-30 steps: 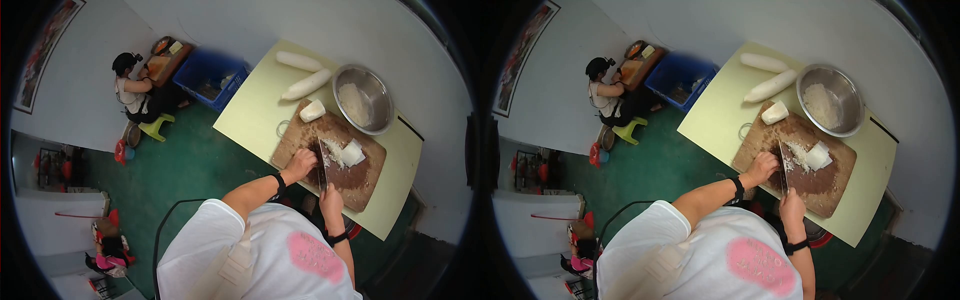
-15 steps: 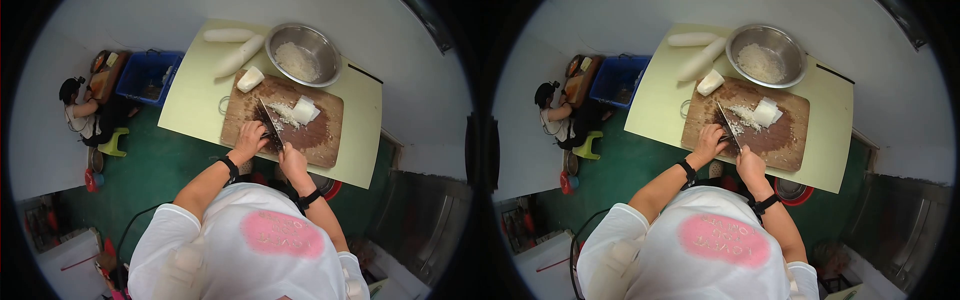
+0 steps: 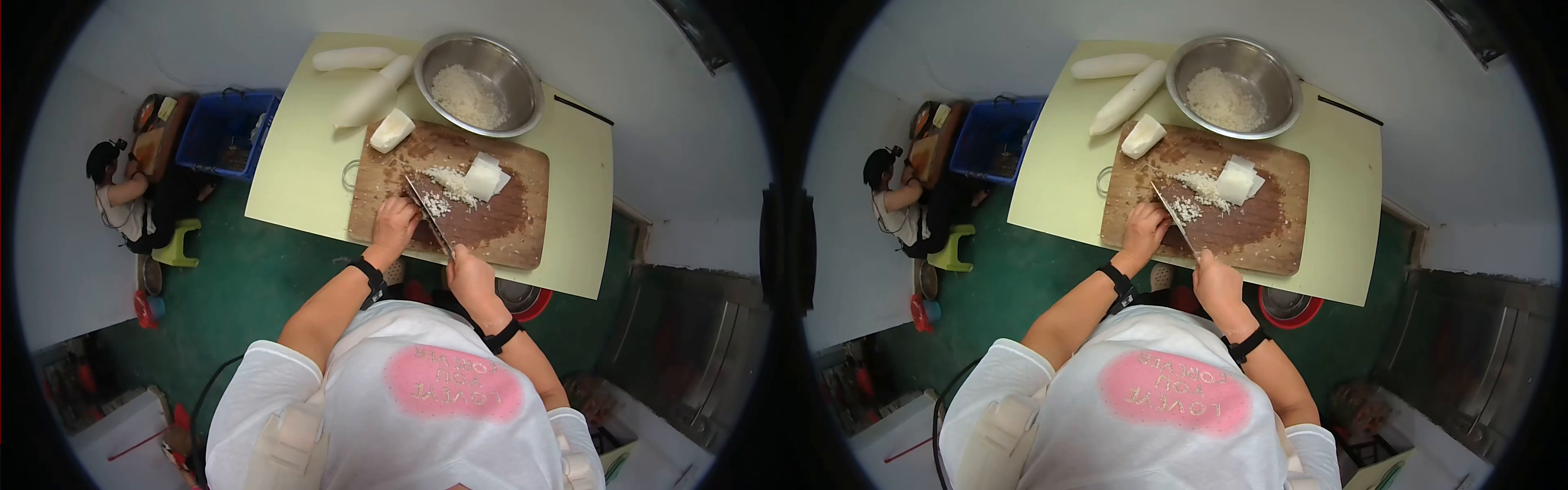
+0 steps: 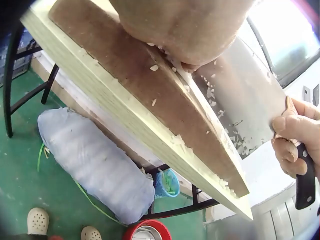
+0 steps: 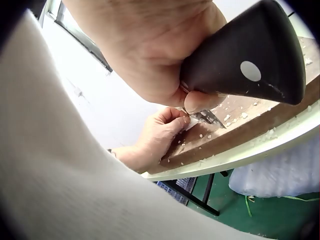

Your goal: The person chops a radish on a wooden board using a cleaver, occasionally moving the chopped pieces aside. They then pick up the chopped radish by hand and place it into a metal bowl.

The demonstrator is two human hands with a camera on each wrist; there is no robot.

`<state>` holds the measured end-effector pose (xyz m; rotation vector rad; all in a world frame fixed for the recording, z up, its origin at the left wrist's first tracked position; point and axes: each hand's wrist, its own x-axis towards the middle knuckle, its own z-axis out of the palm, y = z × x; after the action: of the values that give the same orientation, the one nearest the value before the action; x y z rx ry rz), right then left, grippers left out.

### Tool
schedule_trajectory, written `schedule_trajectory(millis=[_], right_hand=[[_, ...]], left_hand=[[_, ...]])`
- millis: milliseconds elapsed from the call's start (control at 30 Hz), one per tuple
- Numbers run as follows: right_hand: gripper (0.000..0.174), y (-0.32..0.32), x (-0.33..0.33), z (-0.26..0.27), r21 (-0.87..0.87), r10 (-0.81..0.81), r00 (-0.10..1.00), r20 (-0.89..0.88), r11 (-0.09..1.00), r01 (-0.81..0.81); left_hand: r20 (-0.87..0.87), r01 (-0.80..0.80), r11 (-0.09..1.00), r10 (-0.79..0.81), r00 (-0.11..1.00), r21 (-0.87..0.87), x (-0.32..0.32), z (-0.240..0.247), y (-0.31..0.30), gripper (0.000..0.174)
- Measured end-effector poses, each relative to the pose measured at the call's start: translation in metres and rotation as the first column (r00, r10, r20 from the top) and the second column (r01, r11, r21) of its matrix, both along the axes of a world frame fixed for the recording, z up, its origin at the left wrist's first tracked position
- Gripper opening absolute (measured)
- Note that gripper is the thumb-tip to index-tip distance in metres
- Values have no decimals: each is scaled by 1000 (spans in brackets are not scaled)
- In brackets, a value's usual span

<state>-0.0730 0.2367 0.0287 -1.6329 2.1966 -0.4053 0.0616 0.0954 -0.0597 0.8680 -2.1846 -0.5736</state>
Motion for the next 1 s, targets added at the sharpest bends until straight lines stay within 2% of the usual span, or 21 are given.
schedule_trajectory(millis=[233,467,567,733,867,1000], right_hand=[[11,-28,-6,-17,-34,6,1000,2,999,-6],[10,2,-8,7,12,-1,1000,25,1000,1],[10,-1,-2,-3,45,-7,999,47,999,4],[12,-24,-4,-22,-11,-22,998,65,1000,23],[13,-21,-16,-12,44,-34,995,95,999,30],[12,-6,-14,3,6,-49,993,110,999,49]], left_hand=[[45,15,1000,-15,999,-11,-2,5,-2,13],[25,5,1000,-4,1000,-19,-4,1,0,15],[38,21,1000,-20,999,-23,-4,4,-2,16],[70,49,999,-47,996,-21,-2,3,-2,15],[1,53,998,-53,999,18,7,9,2,20],[-63,22,1000,-21,998,15,9,6,2,24]])
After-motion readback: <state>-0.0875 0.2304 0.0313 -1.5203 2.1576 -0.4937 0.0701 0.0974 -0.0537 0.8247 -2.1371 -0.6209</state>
